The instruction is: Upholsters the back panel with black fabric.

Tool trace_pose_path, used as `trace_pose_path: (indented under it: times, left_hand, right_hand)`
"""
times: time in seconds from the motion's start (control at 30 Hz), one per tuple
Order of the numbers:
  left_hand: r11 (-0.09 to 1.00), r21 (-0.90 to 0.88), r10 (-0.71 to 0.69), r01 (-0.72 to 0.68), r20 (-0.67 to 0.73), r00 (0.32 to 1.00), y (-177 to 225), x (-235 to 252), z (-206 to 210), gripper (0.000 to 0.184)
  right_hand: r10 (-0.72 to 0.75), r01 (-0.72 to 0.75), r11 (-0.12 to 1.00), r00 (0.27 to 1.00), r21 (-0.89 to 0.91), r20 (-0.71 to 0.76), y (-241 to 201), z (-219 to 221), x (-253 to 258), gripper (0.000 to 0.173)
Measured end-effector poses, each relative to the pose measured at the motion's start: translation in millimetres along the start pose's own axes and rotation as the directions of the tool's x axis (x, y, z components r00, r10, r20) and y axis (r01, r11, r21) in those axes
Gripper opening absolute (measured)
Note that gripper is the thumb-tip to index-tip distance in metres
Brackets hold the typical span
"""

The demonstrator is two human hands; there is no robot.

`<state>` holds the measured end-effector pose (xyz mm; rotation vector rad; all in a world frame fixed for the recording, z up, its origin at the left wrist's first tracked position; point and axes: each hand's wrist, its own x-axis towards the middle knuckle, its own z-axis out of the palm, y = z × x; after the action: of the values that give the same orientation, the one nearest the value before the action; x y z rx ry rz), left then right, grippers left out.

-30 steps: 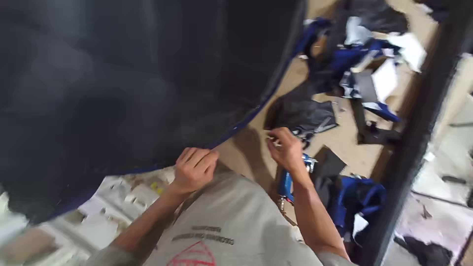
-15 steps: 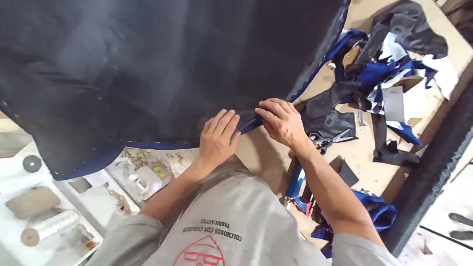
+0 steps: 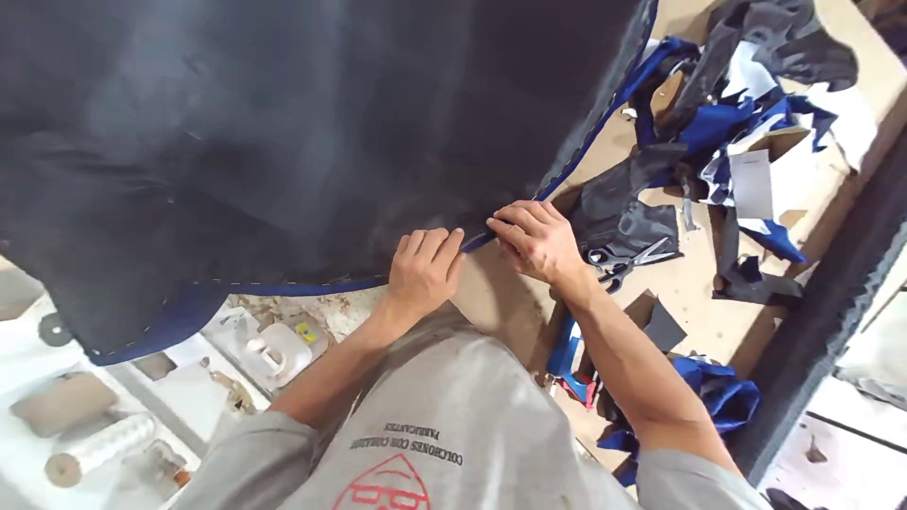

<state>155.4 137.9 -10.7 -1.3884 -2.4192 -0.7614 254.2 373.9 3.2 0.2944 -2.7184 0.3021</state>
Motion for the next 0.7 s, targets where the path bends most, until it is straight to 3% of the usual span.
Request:
trace_pose_path:
  times: [0.27,0.47,0.7]
  left_hand:
    - [0.997,-0.035,0.065,-0.069,-0.123,0.99,-8.7,10.1,1.6,0.014]
    - [0.989,-0.051,0.139,-0.138,0.014,0.99,-13.6,8.3,-0.2,0.018]
    - [0.993,-0.095,0.065,-0.067,-0.022,0.998,-9.6,9.1,2.6,0.017]
  right_hand:
    - [-0.019,0.016,0.999,0.995,-0.03,-0.096,6.5,2.5,-1.2,0.018]
    - [-0.013,0.011,0.999,0.998,-0.035,-0.057,3.0,7.0,-5.7,0.017]
    - [0.035,-0.035,0.999,0.999,-0.01,-0.01,-18.4,-9.7,1.8,0.023]
